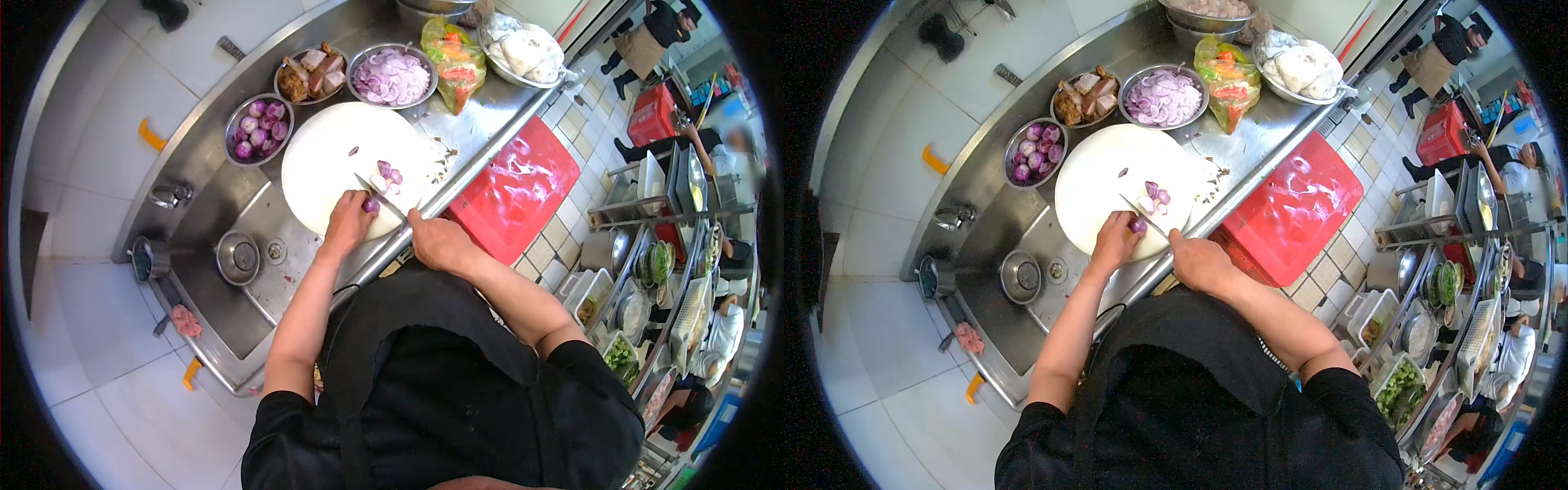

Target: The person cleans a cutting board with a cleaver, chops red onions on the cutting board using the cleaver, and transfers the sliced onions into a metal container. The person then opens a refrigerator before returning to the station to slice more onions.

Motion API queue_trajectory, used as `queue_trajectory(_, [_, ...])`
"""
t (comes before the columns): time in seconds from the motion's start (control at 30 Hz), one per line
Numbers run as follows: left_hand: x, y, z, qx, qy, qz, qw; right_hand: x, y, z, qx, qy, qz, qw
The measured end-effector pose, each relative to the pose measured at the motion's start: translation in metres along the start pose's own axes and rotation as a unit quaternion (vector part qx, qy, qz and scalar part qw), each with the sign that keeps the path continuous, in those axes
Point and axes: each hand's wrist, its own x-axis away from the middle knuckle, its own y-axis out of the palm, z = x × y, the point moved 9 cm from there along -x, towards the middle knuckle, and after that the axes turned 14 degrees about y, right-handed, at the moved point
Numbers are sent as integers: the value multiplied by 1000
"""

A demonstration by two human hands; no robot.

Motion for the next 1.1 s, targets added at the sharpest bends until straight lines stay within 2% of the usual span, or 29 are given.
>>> queue_trajectory(0.3, [6, -3, 2, 11, 1, 5, 1000, -2, -1, -4, 5, 25, 0, 1000])
queue_trajectory(0.37, [3, -6, 3, 1, 4, 10, 1000, -8, 9, -1, 28, 34, -29, 999])
queue_trajectory(1.1, [14, -6, -5, 8, 28, 28, 999, -6, 5, -12, 35, 1, 9, 999])
